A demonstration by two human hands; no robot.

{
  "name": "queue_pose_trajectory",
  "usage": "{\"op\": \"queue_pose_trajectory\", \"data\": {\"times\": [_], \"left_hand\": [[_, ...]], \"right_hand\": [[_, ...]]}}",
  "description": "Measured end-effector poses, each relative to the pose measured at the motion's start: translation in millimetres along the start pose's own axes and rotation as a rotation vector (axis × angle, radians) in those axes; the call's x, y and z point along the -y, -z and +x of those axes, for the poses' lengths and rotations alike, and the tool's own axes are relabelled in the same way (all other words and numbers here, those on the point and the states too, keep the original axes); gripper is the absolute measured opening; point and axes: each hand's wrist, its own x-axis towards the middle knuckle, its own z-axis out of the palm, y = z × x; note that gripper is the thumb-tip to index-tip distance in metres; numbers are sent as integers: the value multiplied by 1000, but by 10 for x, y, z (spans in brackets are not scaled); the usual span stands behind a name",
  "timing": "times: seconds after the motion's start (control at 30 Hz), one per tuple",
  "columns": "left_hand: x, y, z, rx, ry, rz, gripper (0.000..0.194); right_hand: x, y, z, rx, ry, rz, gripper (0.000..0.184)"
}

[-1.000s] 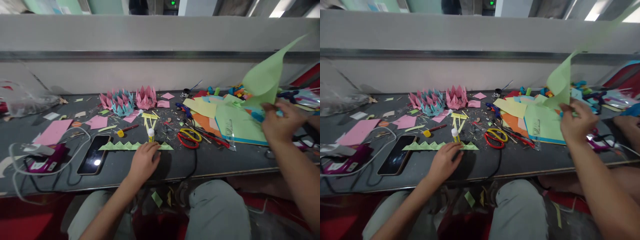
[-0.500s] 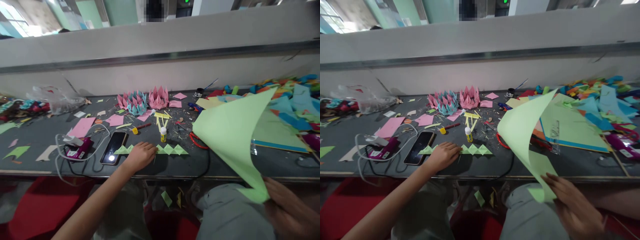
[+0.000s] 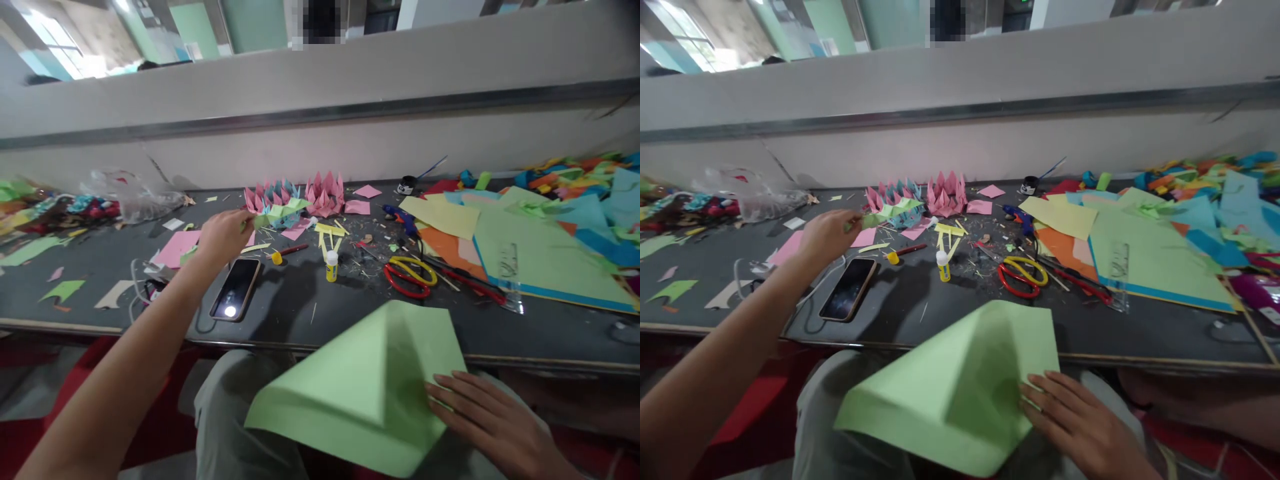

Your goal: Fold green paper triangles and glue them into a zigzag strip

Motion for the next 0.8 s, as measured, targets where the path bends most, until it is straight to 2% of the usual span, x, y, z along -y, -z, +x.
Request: {"op": "queue_pose_trajectory", "data": {"times": [0.03,0.07,0.17,0.2,0.23,0.3,0.37,0.47,0.53,0.57,0.63,0.7,0.8], "left_hand": [[51,-81,25,11,28,13,27],[76,-150,25,2,28,9,28],[-24,-270,-142,-44,31,-40,34],[-107,-292,-249,-47,16,-142,37],[-204,-317,-377,-19,13,-244,39],[-407,-395,-668,149,-47,-375,44],[-574,-526,-957,276,-142,-399,50],[-713,-753,-1284,303,-191,-279,62],[-755,-851,-1402,283,-189,-238,62],[-771,-875,-1435,267,-183,-225,62],[-809,-879,-1471,247,-185,-212,60],[-854,-854,-1491,239,-195,-208,57],[-915,-828,-1524,221,-196,-211,51]], "right_hand": [[-39,34,181,133,128,-15,34],[-65,71,318,184,184,-34,36],[-96,155,487,197,233,-65,36],[-103,165,488,191,226,-73,36],[-109,165,477,186,215,-79,36],[-106,135,449,167,174,-79,35],[-55,78,438,101,73,-47,34],[156,-20,452,-120,-260,64,34],[353,-64,465,-293,-613,197,48],[449,-75,469,-346,-823,314,56],[601,-77,472,-427,-1122,571,67],[678,-61,467,-420,-1318,811,70],[661,-16,457,-232,-1488,1021,61]]}}
